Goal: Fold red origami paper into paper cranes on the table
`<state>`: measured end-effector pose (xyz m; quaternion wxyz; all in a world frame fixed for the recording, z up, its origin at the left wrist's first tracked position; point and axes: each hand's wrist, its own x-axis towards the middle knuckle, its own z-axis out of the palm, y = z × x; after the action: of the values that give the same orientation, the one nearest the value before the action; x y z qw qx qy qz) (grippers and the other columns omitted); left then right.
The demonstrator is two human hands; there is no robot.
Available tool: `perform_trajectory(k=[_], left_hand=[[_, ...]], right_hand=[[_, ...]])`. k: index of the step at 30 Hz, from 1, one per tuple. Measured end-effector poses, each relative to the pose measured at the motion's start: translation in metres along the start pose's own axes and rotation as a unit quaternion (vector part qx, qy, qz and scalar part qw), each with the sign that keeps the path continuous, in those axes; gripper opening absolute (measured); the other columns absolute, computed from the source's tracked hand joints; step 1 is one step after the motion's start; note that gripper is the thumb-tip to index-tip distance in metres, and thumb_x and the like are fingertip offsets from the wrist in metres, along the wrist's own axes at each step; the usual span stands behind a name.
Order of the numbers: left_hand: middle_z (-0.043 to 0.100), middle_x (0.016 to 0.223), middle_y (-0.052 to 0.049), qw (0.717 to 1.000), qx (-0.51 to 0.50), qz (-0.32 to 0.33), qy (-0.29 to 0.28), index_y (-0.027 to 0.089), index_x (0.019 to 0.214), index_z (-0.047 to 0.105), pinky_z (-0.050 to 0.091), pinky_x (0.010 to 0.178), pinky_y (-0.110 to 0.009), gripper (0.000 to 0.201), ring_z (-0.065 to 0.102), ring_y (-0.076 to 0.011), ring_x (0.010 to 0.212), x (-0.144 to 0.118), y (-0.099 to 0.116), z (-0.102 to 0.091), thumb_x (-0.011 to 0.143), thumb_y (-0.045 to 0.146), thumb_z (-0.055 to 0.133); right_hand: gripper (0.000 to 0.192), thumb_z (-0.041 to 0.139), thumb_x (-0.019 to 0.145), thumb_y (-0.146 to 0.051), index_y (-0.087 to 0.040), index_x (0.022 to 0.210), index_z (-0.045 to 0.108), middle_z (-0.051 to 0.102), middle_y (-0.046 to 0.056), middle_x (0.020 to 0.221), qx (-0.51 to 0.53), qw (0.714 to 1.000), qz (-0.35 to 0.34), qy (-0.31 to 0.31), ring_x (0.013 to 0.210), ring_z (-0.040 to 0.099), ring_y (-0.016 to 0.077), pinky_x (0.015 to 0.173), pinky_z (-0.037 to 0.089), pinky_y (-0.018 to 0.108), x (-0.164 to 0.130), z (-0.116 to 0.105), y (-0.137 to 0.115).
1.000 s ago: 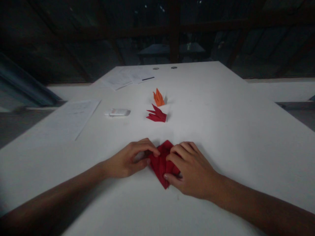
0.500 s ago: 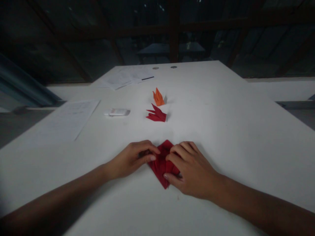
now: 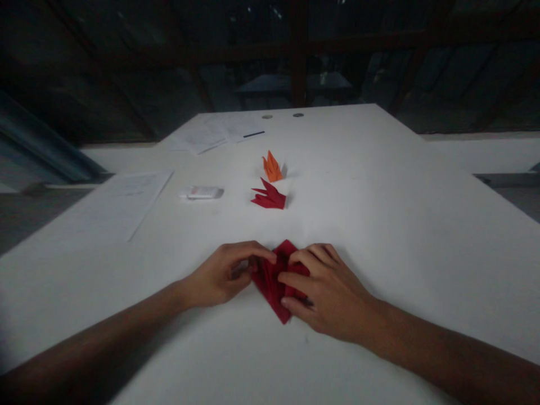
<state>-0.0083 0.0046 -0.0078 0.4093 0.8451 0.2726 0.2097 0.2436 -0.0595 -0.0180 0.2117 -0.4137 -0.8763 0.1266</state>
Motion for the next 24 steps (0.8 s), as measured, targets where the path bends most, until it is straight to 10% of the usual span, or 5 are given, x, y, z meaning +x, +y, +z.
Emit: perform_trajectory(k=[7, 24], left_hand=[[0.066, 0.112, -0.003, 0.994, 0.104, -0.004, 0.024, 0.027, 0.127, 0.061, 0.05, 0.095, -0.033, 0.035, 0.061, -0.0179, 0.105, 0.004, -0.002, 0.007, 0.094, 0.024, 0.067], [0.062, 0.117, -0.007, 0.984, 0.172, 0.016, 0.046, 0.021, 0.114, 0.065, 0.047, 0.1, -0.038, 0.021, 0.055, -0.0225, 0.109, 0.007, 0.002, 0.017, 0.093, 0.021, 0.066]], right_hand=[[0.023, 0.067, 0.094, -0.035, -0.029, 0.116, 0.071, 0.065, 0.006, 0.118, -0.005, 1.0, -0.003, -0.01, 0.109, 0.053, 0.0274, 0.098, 0.041, 0.048, 0.0, 0.0, 0.0], [0.025, 0.07, 0.091, -0.037, -0.031, 0.115, 0.073, 0.067, 0.006, 0.117, -0.017, 1.0, -0.009, -0.005, 0.108, 0.054, 0.0284, 0.1, 0.039, 0.05, 0.001, -0.004, -0.003]])
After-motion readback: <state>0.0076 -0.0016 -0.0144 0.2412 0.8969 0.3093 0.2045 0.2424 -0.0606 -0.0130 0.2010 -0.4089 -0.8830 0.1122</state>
